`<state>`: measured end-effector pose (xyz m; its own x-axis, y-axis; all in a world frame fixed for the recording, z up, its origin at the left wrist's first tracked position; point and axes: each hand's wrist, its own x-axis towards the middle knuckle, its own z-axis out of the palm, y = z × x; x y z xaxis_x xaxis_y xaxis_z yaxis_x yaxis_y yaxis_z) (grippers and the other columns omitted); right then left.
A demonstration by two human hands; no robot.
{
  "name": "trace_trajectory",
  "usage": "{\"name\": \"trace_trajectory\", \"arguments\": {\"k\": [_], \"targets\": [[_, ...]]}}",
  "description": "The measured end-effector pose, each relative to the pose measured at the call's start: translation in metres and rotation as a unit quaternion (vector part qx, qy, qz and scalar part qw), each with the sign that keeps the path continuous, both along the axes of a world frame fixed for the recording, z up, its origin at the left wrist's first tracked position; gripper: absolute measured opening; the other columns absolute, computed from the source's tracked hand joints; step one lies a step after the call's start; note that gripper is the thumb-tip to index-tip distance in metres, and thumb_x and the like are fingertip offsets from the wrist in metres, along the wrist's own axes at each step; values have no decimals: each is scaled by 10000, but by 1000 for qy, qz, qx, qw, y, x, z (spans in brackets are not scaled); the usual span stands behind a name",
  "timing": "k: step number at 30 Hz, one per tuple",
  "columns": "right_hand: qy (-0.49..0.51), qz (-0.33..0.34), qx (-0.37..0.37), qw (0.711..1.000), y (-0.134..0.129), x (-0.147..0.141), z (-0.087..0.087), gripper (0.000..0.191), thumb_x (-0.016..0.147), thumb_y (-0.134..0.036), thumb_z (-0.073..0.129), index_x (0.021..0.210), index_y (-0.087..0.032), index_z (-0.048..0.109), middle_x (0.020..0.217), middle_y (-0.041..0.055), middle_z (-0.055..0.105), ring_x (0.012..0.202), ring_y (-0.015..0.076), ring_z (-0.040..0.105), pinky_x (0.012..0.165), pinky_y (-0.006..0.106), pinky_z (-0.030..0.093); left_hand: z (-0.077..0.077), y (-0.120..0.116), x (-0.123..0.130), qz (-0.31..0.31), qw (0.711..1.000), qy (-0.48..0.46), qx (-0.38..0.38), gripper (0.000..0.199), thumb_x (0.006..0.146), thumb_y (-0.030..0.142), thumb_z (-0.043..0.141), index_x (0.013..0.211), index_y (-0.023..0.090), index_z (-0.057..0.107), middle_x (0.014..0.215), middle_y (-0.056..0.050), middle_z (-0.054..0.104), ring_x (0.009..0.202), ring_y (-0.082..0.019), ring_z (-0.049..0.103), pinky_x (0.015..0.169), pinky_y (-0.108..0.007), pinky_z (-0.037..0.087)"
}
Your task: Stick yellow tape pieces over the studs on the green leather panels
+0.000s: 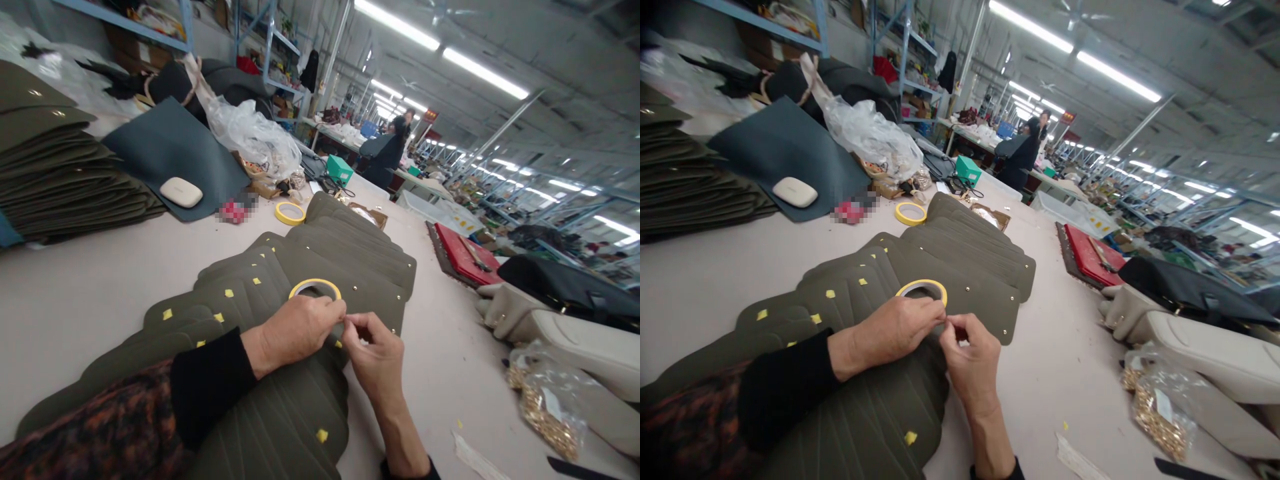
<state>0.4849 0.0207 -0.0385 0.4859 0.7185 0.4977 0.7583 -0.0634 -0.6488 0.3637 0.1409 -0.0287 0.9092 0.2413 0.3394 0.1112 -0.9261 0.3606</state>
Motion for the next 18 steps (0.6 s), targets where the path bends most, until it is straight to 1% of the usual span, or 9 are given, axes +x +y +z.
{"name": "trace_trajectory", "arguments": {"k": [2, 4, 6, 7, 8, 11, 13, 15, 18], "targets": [[155, -11, -14, 988, 4, 2, 0, 134, 772, -277, 604, 720, -174, 671, 561, -16, 619, 481, 112, 552, 498, 230, 479, 0, -3, -1, 8, 999, -25, 20, 109, 918, 144, 409, 889, 173, 509, 811, -25, 610, 726, -160, 591, 653, -257, 456], [291, -39, -2, 956, 6, 9, -4, 168, 723, -324, 651, 667, -165, 647, 513, -23, 585, 442, 113, 537, 451, 236, 485, -1, -5, -2, 11, 998, -50, 35, 136, 934, 163, 386, 883, 172, 512, 810, -27, 609, 724, -157, 583, 665, -261, 456], [372, -75, 12, 925, 7, 20, -10, 215, 660, -357, 708, 631, -159, 629, 505, -21, 574, 434, 115, 537, 427, 243, 497, -2, -5, -2, 16, 998, -54, 42, 153, 948, 175, 373, 888, 177, 514, 812, -23, 610, 740, -156, 586, 676, -261, 458], [391, -81, 6, 917, 6, 26, -13, 238, 642, -371, 729, 643, -153, 637, 514, -15, 583, 441, 117, 546, 429, 246, 506, -2, -5, -2, 20, 998, -43, 43, 149, 949, 173, 377, 896, 179, 516, 813, -21, 611, 747, -157, 590, 674, -262, 459], [396, -77, -9, 915, 5, 31, -16, 260, 636, -386, 741, 672, -144, 654, 528, -6, 596, 449, 119, 556, 438, 248, 514, -3, -3, -2, 26, 998, -23, 45, 139, 946, 167, 387, 903, 181, 518, 812, -20, 613, 749, -159, 593, 665, -262, 459], [348, -42, -80, 933, 2, 40, -24, 313, 679, -427, 720, 765, -126, 697, 567, 13, 633, 462, 119, 570, 464, 243, 514, -7, 1, 0, 43, 996, 48, 67, 111, 923, 137, 427, 915, 185, 527, 819, -32, 619, 756, -179, 594, 629, -275, 458], [294, -33, -116, 948, 2, 39, -25, 310, 721, -441, 672, 762, -135, 702, 564, 11, 637, 466, 124, 570, 461, 237, 495, -9, 3, 1, 44, 993, 77, 81, 105, 906, 120, 448, 914, 188, 529, 832, -43, 619, 768, -199, 589, 616, -289, 461], [221, -34, -146, 964, 3, 35, -24, 281, 757, -427, 621, 736, -158, 701, 564, 7, 645, 495, 140, 585, 481, 241, 480, -9, 3, 1, 40, 991, 93, 85, 111, 894, 108, 458, 921, 187, 531, 845, -50, 618, 783, -213, 588, 616, -301, 468], [86, -45, -175, 980, 7, 27, -20, 218, 784, -349, 567, 691, -191, 687, 615, 6, 681, 571, 158, 620, 562, 252, 467, -8, 2, 1, 39, 991, 102, 81, 116, 889, 98, 457, 915, 184, 532, 849, -54, 617, 782, -222, 591, 620, -314, 476]]}}
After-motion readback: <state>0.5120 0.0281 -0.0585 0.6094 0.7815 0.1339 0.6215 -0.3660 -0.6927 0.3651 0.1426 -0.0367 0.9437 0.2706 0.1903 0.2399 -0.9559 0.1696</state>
